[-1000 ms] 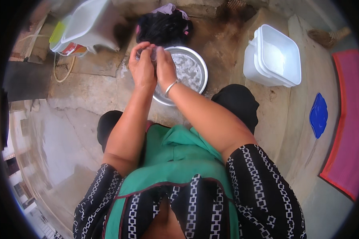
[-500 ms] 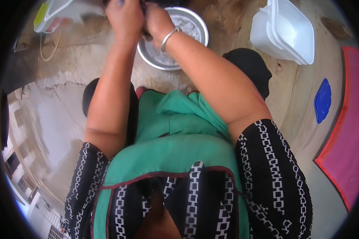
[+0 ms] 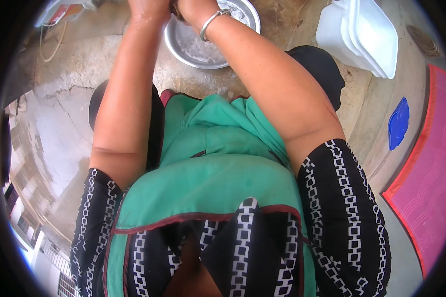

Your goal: The person washes dark-colored clothes by hand in a metal basin filled with soapy water. They scrub and wring the garments, then transfer them to a pink basin. Finally, they use a hose to fill a white container with water.

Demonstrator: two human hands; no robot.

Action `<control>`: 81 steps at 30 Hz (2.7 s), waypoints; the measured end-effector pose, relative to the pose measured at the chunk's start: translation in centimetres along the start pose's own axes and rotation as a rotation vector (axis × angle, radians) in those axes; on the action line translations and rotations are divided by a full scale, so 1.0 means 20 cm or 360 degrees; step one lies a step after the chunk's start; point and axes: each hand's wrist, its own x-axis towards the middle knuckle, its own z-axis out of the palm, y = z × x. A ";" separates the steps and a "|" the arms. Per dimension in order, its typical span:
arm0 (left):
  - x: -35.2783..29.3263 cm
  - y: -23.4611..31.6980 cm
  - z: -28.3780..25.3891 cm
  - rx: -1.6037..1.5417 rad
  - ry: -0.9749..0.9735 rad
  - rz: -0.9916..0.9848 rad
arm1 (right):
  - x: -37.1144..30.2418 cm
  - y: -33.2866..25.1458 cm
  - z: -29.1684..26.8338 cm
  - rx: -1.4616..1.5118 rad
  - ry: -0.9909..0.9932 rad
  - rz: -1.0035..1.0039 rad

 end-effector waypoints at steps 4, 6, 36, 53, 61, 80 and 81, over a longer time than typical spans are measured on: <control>0.02 -0.07 0.00 -0.0052 0.0171 -0.0198 | 0.06 0.00 -0.03 0.0217 -0.0158 -0.0039; 0.03 -0.07 -0.04 -0.0267 0.0033 -0.0452 | 0.06 -0.10 -0.11 0.0477 -0.0475 0.0042; -0.13 -0.11 -0.09 0.0420 -0.0737 -0.0410 | -0.02 -0.38 -0.37 -0.0566 0.0160 -0.0666; -0.23 -0.13 -0.01 0.0957 -0.0678 -0.0080 | -0.14 -0.58 -0.35 0.0196 -0.0244 -0.0250; -0.07 0.12 -0.14 -0.0868 -0.0622 -0.1111 | -0.06 -0.53 -0.41 -0.0429 -0.0154 -0.0542; -0.06 0.21 -0.15 -0.1566 -0.0454 -0.0607 | -0.19 -0.35 -0.20 -0.0852 -0.0484 -0.0543; -0.07 0.22 -0.13 -0.1552 -0.0449 -0.0577 | -0.19 -0.29 -0.15 -0.0985 -0.0220 -0.0659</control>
